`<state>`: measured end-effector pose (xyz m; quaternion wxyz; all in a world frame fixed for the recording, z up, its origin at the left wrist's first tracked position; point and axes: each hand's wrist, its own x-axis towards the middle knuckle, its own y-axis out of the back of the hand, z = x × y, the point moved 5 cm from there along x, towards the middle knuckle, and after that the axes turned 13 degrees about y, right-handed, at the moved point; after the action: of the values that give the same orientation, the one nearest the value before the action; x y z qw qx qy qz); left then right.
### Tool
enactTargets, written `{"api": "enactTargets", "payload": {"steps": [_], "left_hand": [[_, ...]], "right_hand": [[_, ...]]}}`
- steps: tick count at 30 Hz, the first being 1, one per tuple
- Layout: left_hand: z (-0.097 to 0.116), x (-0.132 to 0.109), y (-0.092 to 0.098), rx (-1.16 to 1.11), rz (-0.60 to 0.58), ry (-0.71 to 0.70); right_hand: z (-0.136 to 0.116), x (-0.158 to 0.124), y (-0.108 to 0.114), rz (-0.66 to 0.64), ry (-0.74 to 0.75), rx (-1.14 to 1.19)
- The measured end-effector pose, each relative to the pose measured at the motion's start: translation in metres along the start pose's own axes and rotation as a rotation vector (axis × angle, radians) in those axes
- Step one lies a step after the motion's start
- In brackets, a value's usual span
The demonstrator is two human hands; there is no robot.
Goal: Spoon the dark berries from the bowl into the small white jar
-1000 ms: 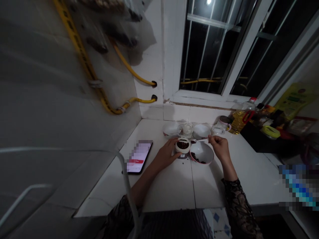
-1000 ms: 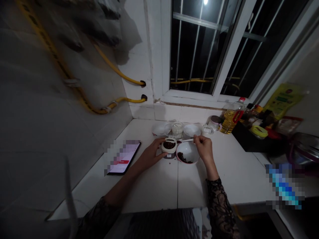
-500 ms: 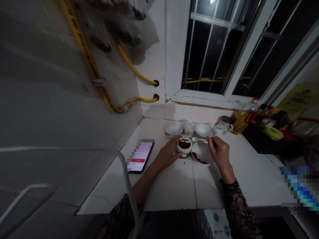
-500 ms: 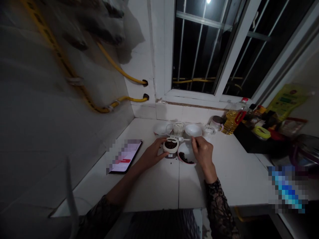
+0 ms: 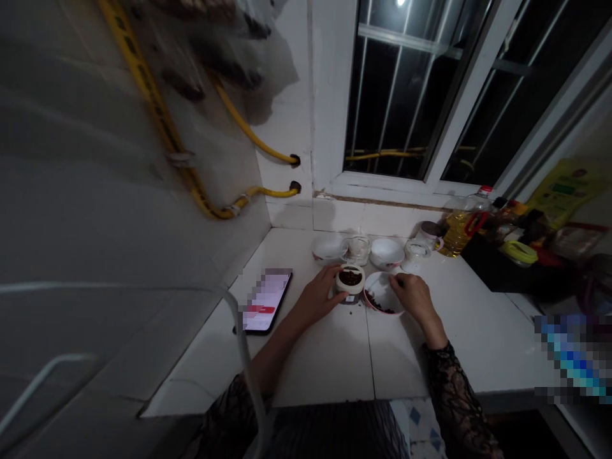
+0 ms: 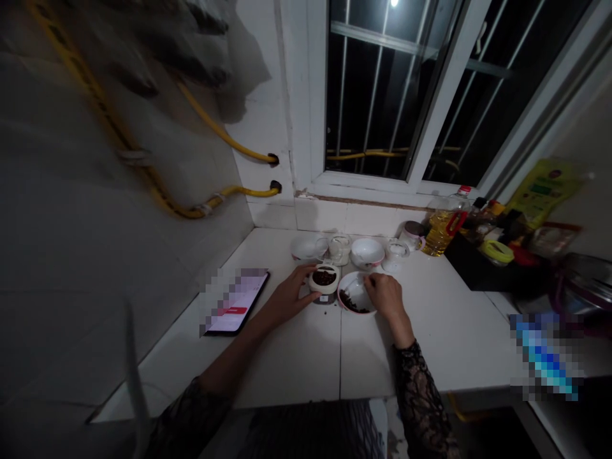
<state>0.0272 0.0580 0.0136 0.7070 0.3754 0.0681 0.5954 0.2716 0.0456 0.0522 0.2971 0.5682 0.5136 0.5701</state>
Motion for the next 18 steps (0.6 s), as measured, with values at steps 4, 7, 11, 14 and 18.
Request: {"api": "enactTargets", "payload": {"steps": [4, 7, 11, 14, 18], "left_hand": [[0.001, 0.000, 0.000, 0.002, 0.002, -0.001], [0.001, -0.001, 0.000, -0.004, 0.000, 0.003], [-0.002, 0.000, -0.001, -0.005, 0.007, 0.010], [-0.002, 0.000, -0.001, -0.002, 0.004, 0.008], [-0.001, 0.000, 0.000, 0.001, 0.000, 0.003]], "right_hand": [[-0.004, 0.001, -0.005, -0.003, 0.009, 0.230], [0.004, 0.001, -0.006, 0.038, -0.015, 0.392], [0.015, -0.001, -0.005, 0.086, -0.068, 0.551], [0.021, -0.003, -0.002, 0.124, -0.114, 0.621], [0.027, -0.003, -0.001, 0.149, -0.156, 0.645]]}}
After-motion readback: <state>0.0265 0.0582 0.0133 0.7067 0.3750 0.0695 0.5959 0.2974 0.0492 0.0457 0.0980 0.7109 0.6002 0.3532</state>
